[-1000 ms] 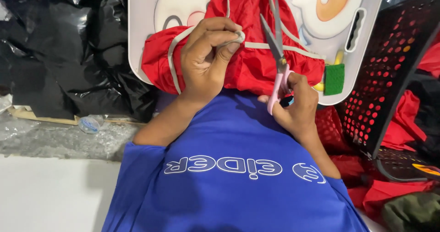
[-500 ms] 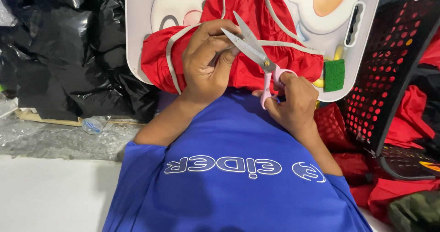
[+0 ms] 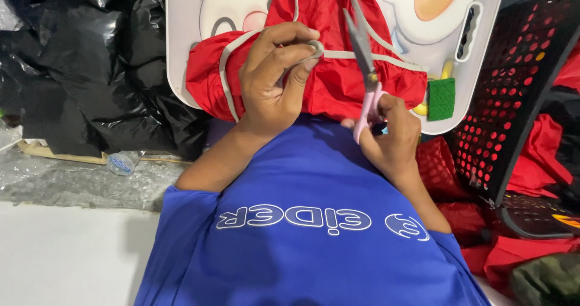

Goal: Trimming excess white elastic from a red garment using a pair of scissors on a work tray.

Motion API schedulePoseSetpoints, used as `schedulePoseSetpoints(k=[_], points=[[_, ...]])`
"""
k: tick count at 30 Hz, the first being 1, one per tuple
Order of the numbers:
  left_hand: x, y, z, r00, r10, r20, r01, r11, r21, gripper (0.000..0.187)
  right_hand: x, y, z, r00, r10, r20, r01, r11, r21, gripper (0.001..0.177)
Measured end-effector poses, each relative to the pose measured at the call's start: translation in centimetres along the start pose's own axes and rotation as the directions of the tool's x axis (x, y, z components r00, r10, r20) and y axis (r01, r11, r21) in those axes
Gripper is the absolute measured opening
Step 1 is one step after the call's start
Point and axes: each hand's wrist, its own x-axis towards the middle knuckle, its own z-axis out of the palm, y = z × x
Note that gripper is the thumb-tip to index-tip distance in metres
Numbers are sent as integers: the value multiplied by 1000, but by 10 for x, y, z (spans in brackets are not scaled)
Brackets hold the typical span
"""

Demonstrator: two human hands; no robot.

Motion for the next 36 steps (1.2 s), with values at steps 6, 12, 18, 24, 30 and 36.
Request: schedulePoseSetpoints(k=[6,12,18,24,30,36], points=[[3,2,0,1000,21,13,-21,1000,20,3,11,-11,-2,998,-44,39,42,998,38,51],[14,21,-2,991,-97,89,97,995,2,6,31,-34,-5,982,188,12,-179,912,369,45],[13,20,-1,975,-80,206,83,997,-2,17,74,-58,1,977,207,-40,-137,766,628,54],[14,20,-8,975,-81,205,59,992,112,24,90,-64,8,966,259,24,-197,669,717,41],[13,17,-9,974,-67,217,15,973,231,34,91,-60,7,967,254,11,-191,697,691,37],[17,1,-17,950,-73,302,-29,947,321,13,102,-41,-1,961,247,127,-269,718,642,32]])
